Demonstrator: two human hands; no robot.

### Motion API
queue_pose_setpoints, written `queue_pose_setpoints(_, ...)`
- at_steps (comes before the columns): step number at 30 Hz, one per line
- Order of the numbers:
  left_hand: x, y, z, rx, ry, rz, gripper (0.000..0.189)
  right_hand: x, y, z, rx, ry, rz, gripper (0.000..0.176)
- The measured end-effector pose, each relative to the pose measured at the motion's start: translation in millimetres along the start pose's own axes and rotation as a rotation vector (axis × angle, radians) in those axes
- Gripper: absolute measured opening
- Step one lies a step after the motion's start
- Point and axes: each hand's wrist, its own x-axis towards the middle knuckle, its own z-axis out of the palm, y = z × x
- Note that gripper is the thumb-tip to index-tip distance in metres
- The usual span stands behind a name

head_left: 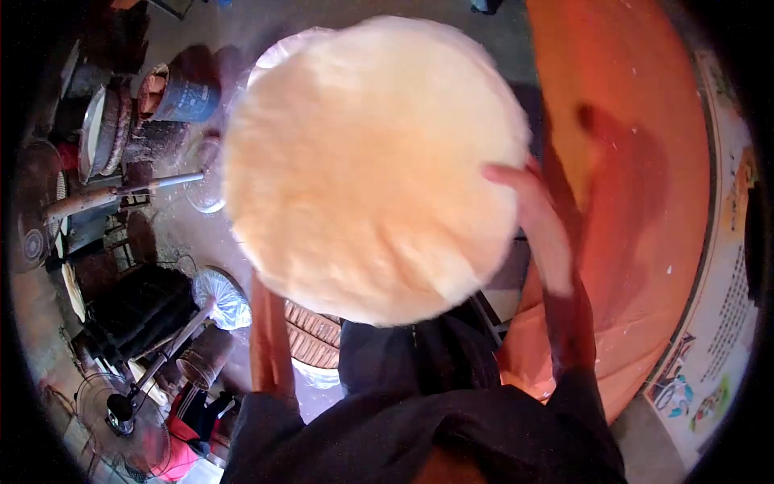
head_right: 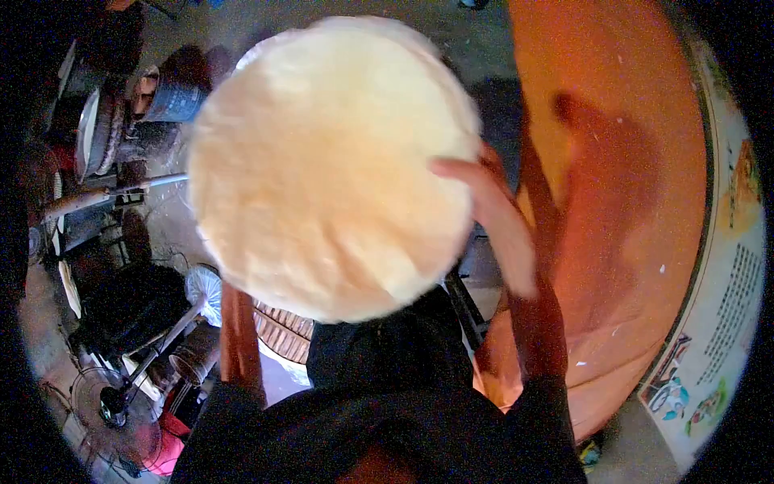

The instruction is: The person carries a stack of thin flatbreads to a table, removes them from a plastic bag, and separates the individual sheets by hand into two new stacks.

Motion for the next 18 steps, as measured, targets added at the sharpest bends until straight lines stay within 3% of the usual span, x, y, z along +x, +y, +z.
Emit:
queue_pose_setpoints(4,70,26,-69,-0.014,0.179,0.065,0.051,141,-7,95,-0.13,-0.194,-0.064,0.065)
queue_pose_setpoints(8,149,35,-110,-0.03,0.264,0.078,0.051,257,4,136,-0.199,-0.272,-0.025,0.063)
queue_pose_setpoints(14,267,1,-116,-0.072,0.278,0.055,0.051,382,39,100,-0.254,-0.264,0.212,0.06)
queue_pose_setpoints(17,287,-17,-113,-0.078,0.292,0.055,0.051,391,53,90,-0.26,-0.251,0.079,0.055)
queue_pose_setpoints(18,285,-18,-115,-0.067,0.299,0.049,0.051,386,46,91,-0.168,-0.304,0.111,0.076)
